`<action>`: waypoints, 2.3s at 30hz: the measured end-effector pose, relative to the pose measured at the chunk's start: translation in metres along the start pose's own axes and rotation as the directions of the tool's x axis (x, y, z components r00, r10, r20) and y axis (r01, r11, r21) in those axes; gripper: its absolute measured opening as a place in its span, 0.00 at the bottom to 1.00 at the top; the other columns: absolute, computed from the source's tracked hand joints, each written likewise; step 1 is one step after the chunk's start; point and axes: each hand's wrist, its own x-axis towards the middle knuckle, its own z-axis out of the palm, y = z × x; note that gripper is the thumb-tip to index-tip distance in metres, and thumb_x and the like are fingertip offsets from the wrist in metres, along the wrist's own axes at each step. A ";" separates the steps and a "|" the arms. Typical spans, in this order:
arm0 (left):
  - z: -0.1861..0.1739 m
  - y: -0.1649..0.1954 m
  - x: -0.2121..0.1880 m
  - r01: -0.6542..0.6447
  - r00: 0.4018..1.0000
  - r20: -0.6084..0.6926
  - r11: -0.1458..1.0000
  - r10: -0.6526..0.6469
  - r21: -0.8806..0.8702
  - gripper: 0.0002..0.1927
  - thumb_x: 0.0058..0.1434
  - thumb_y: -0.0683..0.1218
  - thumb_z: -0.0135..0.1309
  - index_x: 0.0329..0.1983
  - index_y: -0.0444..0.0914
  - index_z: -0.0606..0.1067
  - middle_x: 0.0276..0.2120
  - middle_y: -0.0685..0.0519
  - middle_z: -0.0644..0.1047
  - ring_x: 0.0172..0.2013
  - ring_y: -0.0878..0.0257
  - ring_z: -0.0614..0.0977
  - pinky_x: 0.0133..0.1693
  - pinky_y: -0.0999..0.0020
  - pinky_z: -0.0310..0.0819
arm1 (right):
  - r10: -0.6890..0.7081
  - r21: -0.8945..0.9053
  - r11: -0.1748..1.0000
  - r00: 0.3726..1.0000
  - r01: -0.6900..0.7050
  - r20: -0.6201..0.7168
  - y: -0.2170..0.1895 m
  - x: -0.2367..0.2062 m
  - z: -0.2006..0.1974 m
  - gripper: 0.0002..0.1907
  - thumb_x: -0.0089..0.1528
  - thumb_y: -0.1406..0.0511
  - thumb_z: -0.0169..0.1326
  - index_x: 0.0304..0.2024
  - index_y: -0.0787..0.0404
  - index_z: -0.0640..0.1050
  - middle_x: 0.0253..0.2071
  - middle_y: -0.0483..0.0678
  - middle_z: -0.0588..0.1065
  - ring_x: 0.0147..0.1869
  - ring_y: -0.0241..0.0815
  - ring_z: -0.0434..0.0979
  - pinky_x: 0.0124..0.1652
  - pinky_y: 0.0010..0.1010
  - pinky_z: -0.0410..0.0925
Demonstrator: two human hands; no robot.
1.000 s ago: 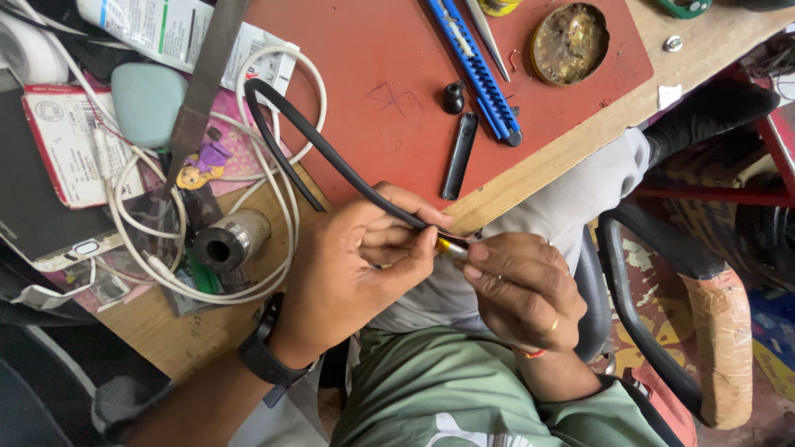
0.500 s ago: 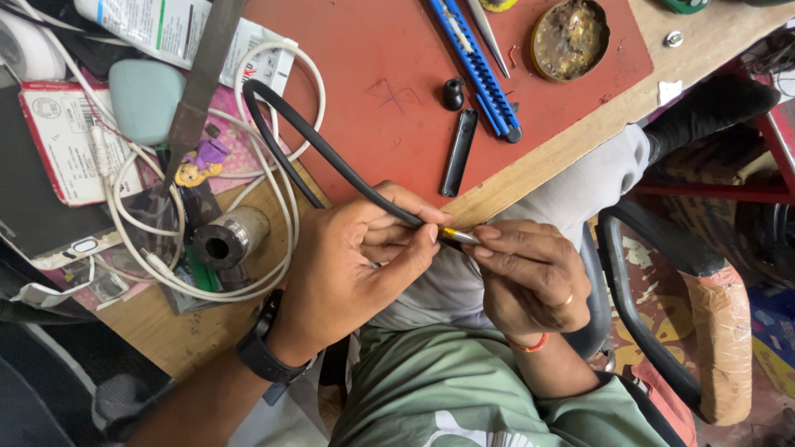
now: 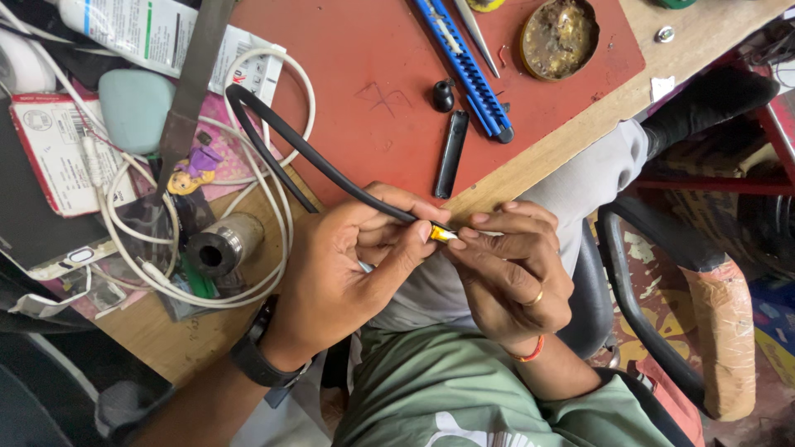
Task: The person repairs a neckband headphone cable at a workbench. They hold the black cable and a metal connector, apply solder to the joint, and use a thin pointed tool to work on the connection, repeatedly repositioning the cable and connector while working on the joint.
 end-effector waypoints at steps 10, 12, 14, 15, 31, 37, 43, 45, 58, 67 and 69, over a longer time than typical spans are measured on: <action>-0.002 0.001 0.001 -0.005 0.999 0.049 0.999 0.007 -0.039 0.12 0.69 0.33 0.53 0.55 0.29 0.73 0.50 0.47 0.82 0.50 0.66 0.85 0.53 0.74 0.81 | 0.065 0.085 0.994 0.998 -0.067 0.023 -0.007 0.003 -0.001 0.13 0.52 0.75 0.70 0.38 0.64 0.81 0.36 0.51 0.78 0.48 0.48 0.82 0.57 0.46 0.71; -0.002 0.001 0.000 -0.010 0.999 0.045 0.999 0.012 -0.050 0.12 0.69 0.33 0.53 0.55 0.29 0.73 0.50 0.47 0.82 0.50 0.66 0.85 0.53 0.74 0.81 | 0.020 0.114 0.993 0.997 -0.029 0.074 -0.003 0.008 -0.005 0.13 0.52 0.75 0.69 0.39 0.65 0.82 0.37 0.52 0.78 0.47 0.50 0.82 0.54 0.43 0.73; -0.003 0.001 -0.001 -0.020 0.999 0.036 0.998 0.022 -0.054 0.13 0.68 0.32 0.54 0.55 0.29 0.73 0.50 0.47 0.82 0.50 0.66 0.85 0.52 0.74 0.82 | 0.015 0.158 0.987 0.995 -0.030 0.098 0.000 0.012 -0.008 0.14 0.54 0.75 0.69 0.41 0.66 0.81 0.40 0.53 0.77 0.48 0.51 0.82 0.52 0.39 0.75; -0.004 0.001 0.000 -0.009 0.999 0.044 0.999 0.010 -0.043 0.13 0.68 0.32 0.54 0.56 0.29 0.73 0.50 0.47 0.82 0.49 0.66 0.85 0.52 0.74 0.81 | 0.013 0.178 0.983 0.994 -0.033 0.110 0.001 0.013 -0.009 0.14 0.55 0.76 0.69 0.42 0.67 0.81 0.41 0.53 0.77 0.49 0.51 0.82 0.51 0.37 0.76; -0.007 -0.001 0.001 -0.016 0.994 0.107 0.998 0.022 -0.060 0.16 0.70 0.34 0.53 0.60 0.26 0.73 0.53 0.46 0.82 0.53 0.65 0.83 0.56 0.72 0.80 | 0.045 0.206 0.977 0.995 -0.063 0.094 0.003 0.009 -0.012 0.16 0.55 0.79 0.67 0.44 0.69 0.79 0.42 0.54 0.76 0.45 0.49 0.82 0.44 0.36 0.75; -0.004 0.002 -0.001 -0.044 0.997 0.069 0.999 0.044 -0.004 0.14 0.69 0.34 0.54 0.58 0.27 0.74 0.51 0.45 0.82 0.51 0.64 0.85 0.53 0.72 0.82 | 0.027 0.219 0.974 0.995 -0.047 0.095 0.001 0.010 -0.012 0.17 0.54 0.79 0.66 0.45 0.69 0.80 0.42 0.55 0.76 0.45 0.49 0.82 0.44 0.35 0.74; 0.000 -0.001 -0.005 -0.096 0.995 -0.021 0.995 0.096 0.007 0.12 0.70 0.34 0.54 0.55 0.27 0.76 0.49 0.44 0.83 0.48 0.64 0.86 0.50 0.71 0.85 | 0.020 0.285 0.956 0.986 -0.067 0.164 -0.002 0.010 -0.014 0.18 0.54 0.78 0.65 0.47 0.68 0.80 0.44 0.55 0.75 0.48 0.50 0.82 0.47 0.36 0.74; 0.001 -0.002 -0.005 -0.112 0.993 -0.029 0.994 0.112 0.006 0.12 0.70 0.34 0.54 0.55 0.27 0.75 0.48 0.45 0.83 0.48 0.65 0.86 0.50 0.72 0.85 | 0.040 0.298 0.950 0.982 -0.095 0.187 -0.003 0.009 -0.015 0.18 0.55 0.78 0.65 0.48 0.69 0.80 0.45 0.56 0.75 0.50 0.50 0.82 0.49 0.36 0.75; 0.003 0.004 -0.003 -0.114 0.987 -0.099 0.988 0.124 0.105 0.12 0.67 0.38 0.60 0.52 0.28 0.78 0.46 0.45 0.85 0.43 0.66 0.86 0.45 0.74 0.85 | 0.189 0.353 0.912 0.978 -0.209 0.089 0.006 -0.008 -0.021 0.23 0.54 0.76 0.69 0.48 0.74 0.72 0.45 0.58 0.76 0.47 0.46 0.81 0.41 0.32 0.78; 0.006 0.006 -0.003 -0.094 0.985 -0.136 0.994 0.102 0.064 0.13 0.67 0.38 0.59 0.52 0.27 0.78 0.46 0.45 0.83 0.43 0.65 0.86 0.46 0.72 0.86 | 0.199 0.307 0.935 0.979 -0.177 -0.041 0.002 -0.021 -0.013 0.24 0.53 0.82 0.67 0.47 0.70 0.70 0.39 0.58 0.77 0.40 0.50 0.83 0.37 0.32 0.77; 0.006 0.006 -0.004 -0.096 0.985 -0.138 0.994 0.102 0.053 0.13 0.67 0.38 0.59 0.53 0.27 0.77 0.46 0.44 0.83 0.43 0.65 0.86 0.47 0.72 0.86 | 0.243 0.355 0.910 0.970 -0.215 -0.034 0.000 -0.020 -0.014 0.23 0.55 0.81 0.66 0.47 0.71 0.69 0.41 0.59 0.77 0.42 0.50 0.82 0.39 0.32 0.79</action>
